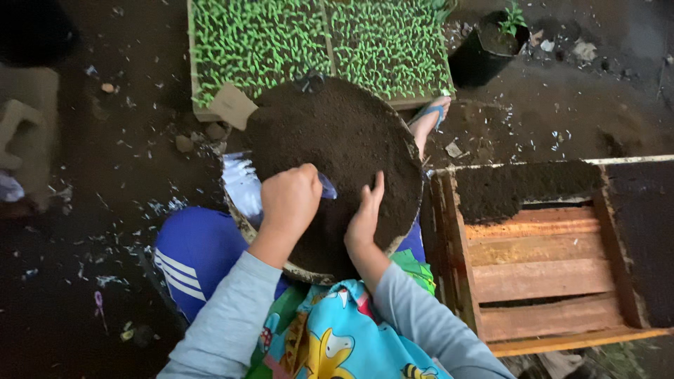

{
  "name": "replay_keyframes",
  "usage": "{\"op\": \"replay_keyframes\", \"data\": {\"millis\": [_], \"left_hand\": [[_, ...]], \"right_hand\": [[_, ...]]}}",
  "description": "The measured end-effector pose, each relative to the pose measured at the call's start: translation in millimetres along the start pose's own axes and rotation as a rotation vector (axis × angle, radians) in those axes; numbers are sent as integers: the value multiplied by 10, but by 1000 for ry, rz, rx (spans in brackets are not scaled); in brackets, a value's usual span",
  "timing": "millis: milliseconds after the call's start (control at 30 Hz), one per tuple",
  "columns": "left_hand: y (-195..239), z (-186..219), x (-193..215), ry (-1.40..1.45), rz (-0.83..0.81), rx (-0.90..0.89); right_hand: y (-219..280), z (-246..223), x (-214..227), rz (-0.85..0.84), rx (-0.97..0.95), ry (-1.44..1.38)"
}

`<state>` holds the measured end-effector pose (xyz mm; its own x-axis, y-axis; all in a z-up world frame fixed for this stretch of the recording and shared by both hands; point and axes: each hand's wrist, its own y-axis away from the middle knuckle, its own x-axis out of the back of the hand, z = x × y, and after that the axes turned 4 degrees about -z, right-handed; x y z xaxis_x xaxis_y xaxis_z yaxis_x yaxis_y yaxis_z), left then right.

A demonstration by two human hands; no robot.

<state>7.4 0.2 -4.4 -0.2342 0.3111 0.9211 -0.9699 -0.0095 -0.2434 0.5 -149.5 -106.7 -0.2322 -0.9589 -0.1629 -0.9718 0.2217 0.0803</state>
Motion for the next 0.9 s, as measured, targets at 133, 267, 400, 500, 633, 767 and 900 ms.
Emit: {"op": "replay_keyframes", "data": {"millis": [133, 267, 400, 500, 633, 767, 900], "left_hand": [[-26, 94, 70, 107, 35, -24], [-35, 130, 88, 129, 41, -61], [-104, 230, 150, 204, 87, -117], [-99, 276, 119, 217, 99, -134], [-31, 266, -27, 167, 123, -128], [50, 260, -79, 192, 161, -84], [87, 263, -56, 282, 215, -58]], "right_hand": [[-411, -233, -268, 94, -105, -193], [-711, -665, -283, 128, -507, -563], [-553, -1738, -584, 58, -630, -433], [-616, -1725, -609, 72, -656, -334], [-665, -1628, -762, -28, -505, -248], [-613, -1252, -617, -333, -66, -136], [-457, -1331, -645, -383, 210, -115]]}}
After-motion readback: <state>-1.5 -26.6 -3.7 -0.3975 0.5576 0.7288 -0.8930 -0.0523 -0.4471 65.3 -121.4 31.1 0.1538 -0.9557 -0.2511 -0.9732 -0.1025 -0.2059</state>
